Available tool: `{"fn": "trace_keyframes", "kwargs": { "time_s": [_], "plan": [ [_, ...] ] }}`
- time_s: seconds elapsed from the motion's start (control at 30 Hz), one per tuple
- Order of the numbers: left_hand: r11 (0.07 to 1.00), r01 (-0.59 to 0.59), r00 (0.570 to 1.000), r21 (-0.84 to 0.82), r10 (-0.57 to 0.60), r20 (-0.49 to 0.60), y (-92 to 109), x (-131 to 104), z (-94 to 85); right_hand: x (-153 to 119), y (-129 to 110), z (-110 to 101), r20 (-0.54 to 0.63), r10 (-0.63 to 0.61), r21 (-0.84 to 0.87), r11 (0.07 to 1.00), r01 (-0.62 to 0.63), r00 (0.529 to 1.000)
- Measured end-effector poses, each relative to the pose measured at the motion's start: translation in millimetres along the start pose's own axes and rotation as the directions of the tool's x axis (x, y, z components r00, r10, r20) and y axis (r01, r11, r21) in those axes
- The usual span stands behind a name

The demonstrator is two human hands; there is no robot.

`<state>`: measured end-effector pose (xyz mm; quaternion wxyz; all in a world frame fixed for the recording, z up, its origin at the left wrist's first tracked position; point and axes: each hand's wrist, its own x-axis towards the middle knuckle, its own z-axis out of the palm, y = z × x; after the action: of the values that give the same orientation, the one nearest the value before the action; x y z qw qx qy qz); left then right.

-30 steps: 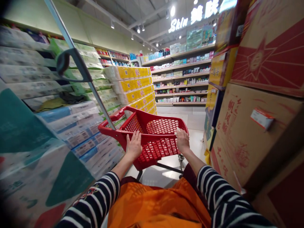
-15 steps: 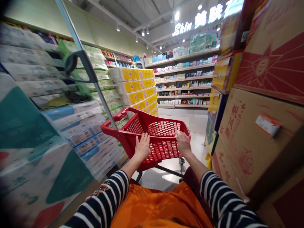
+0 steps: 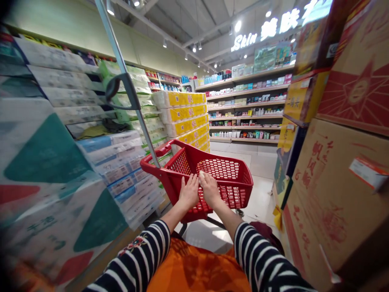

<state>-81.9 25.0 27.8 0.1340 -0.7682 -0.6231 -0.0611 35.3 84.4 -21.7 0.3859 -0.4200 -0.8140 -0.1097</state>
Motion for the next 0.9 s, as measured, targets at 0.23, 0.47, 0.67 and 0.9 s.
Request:
{"fn": "trace_keyframes", "kwargs": {
  "time_s": [0.23,0.47,0.67,0.9],
  "plan": [
    [0.985,0.174,0.981,0.013,-0.172,-0.093,-59,-8,-13.9,-11,38,-15,-0.009,0.056,-0.075,0.996,-0.056,0.998],
    [0.994,0.113,0.987,0.004,-0.111,-0.116,-48,-12,0.6,10,-6,5,0.014,-0.052,0.003,0.999,0.052,0.999],
    [0.959,0.275,0.908,-0.068,-0.283,-0.310,-89,-34,-9.1,80,-75,7,0.020,-0.224,0.127,0.967,0.220,0.974],
    [0.876,0.470,0.808,-0.105,-0.475,-0.347,-161,-35,-50.8,176,-143,-19,-0.015,-0.623,0.047,0.781,0.623,0.782]
  ]
}}
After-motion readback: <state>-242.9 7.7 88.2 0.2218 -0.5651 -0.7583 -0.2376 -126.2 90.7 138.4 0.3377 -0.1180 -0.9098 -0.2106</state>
